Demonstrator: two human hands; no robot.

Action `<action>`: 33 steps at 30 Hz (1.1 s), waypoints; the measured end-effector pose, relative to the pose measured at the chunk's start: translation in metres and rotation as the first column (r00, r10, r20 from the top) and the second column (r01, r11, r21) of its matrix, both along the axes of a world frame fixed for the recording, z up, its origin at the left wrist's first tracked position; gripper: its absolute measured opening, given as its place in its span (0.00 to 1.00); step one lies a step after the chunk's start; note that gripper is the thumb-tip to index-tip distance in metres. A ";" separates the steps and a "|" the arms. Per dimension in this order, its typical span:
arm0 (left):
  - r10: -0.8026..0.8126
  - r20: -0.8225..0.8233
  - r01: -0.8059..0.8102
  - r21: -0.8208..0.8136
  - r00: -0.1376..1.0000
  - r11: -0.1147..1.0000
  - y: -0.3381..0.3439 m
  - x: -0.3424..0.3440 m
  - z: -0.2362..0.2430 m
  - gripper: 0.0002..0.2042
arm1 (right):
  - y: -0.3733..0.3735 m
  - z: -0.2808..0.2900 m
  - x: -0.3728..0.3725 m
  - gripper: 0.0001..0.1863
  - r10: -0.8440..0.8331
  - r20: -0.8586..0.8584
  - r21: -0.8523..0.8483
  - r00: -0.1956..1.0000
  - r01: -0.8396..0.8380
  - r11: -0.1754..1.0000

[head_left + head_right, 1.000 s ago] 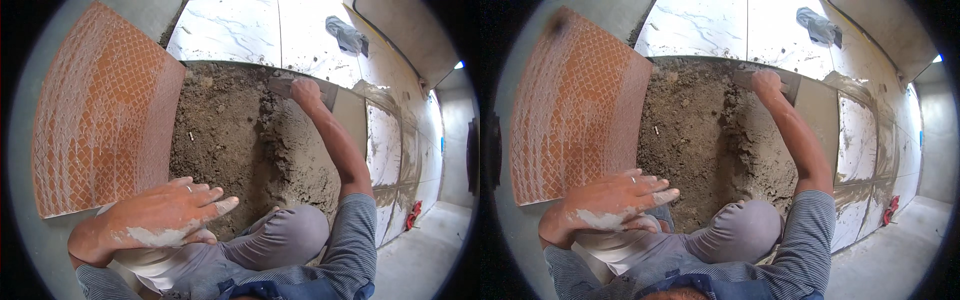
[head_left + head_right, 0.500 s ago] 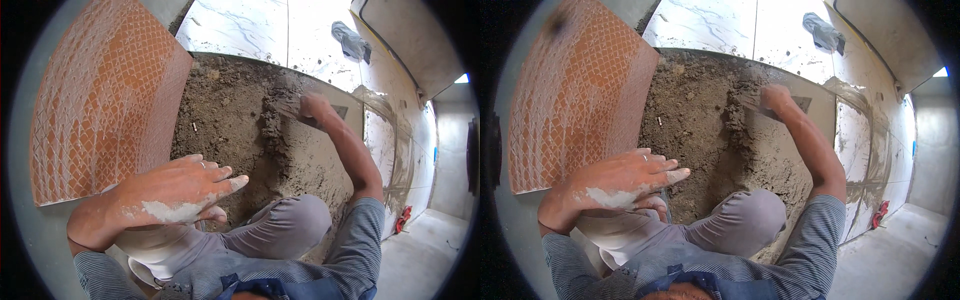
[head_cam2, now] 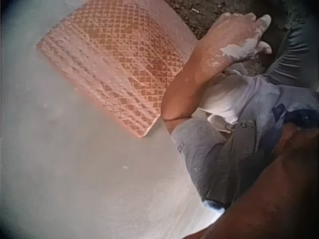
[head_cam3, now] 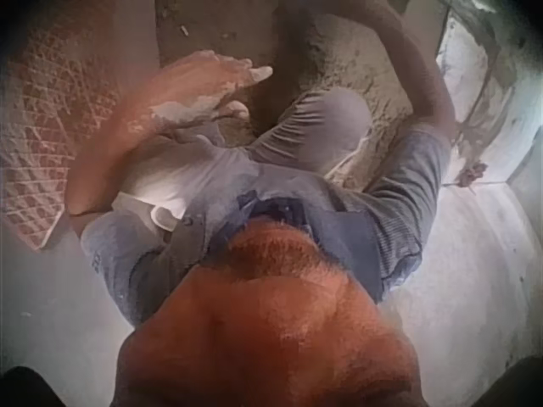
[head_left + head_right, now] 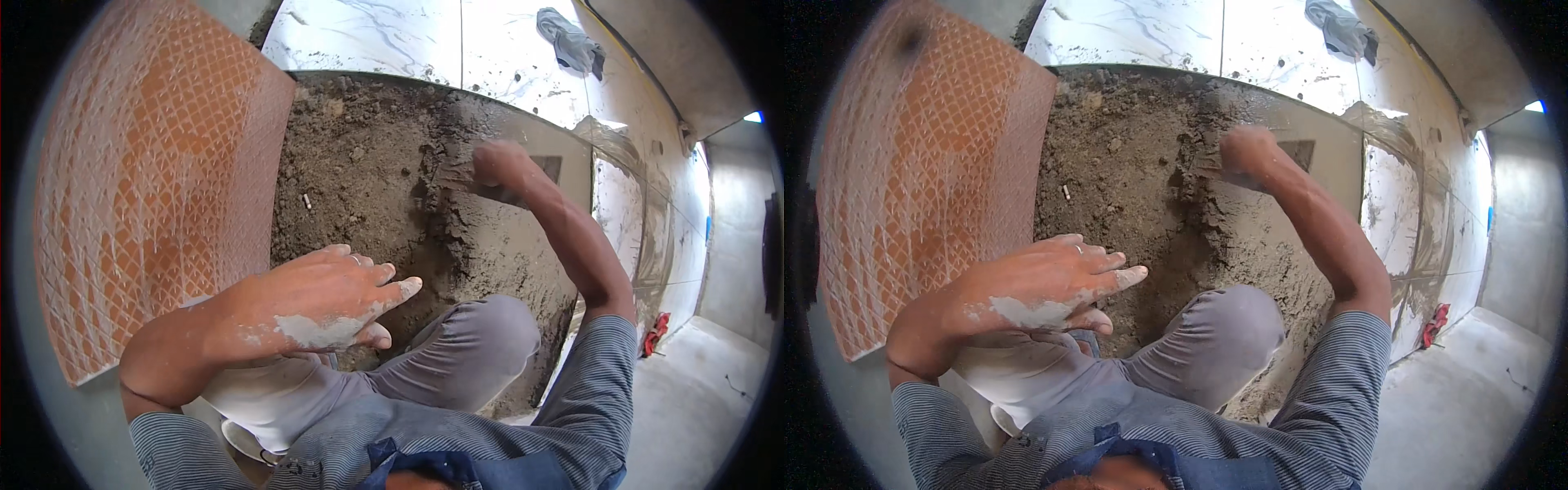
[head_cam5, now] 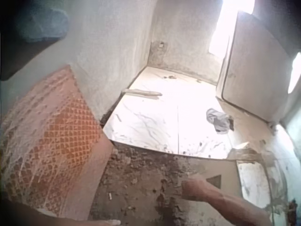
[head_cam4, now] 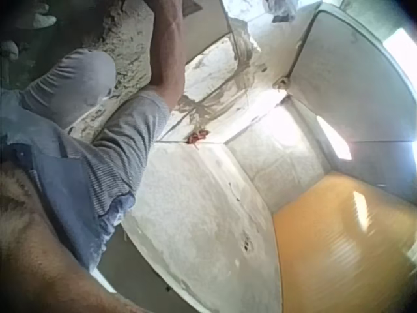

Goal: The person spreads and levels wet cement on the floor using a wooden trowel.

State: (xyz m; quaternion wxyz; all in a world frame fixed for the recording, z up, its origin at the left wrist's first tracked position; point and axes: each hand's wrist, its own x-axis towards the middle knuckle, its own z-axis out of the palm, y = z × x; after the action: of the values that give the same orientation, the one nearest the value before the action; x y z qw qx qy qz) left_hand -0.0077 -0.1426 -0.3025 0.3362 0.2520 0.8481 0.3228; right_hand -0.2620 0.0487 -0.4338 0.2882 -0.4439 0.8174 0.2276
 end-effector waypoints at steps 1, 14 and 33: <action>-0.027 0.000 0.027 -0.016 1.000 0.999 0.004 -0.006 -0.007 0.31 | -0.013 0.003 -0.003 0.10 -0.046 -0.016 -0.009 0.999 0.046 0.999; -0.279 0.014 0.278 -0.162 0.960 0.947 0.111 -0.054 -0.081 0.20 | 0.022 0.009 0.045 0.13 -0.391 0.045 -0.080 0.919 0.394 0.916; -0.859 -0.019 0.849 0.168 0.511 0.501 0.155 0.066 -0.208 0.25 | 0.008 -0.113 0.224 0.19 -0.836 0.451 -0.414 0.313 0.903 0.115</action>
State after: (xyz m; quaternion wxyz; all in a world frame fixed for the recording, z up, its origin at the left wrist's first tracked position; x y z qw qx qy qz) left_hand 0.0582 0.0124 -0.5101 0.4589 0.6520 0.5735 0.1884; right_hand -0.0377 0.0564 -0.5463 0.2489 0.0426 0.9253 -0.2831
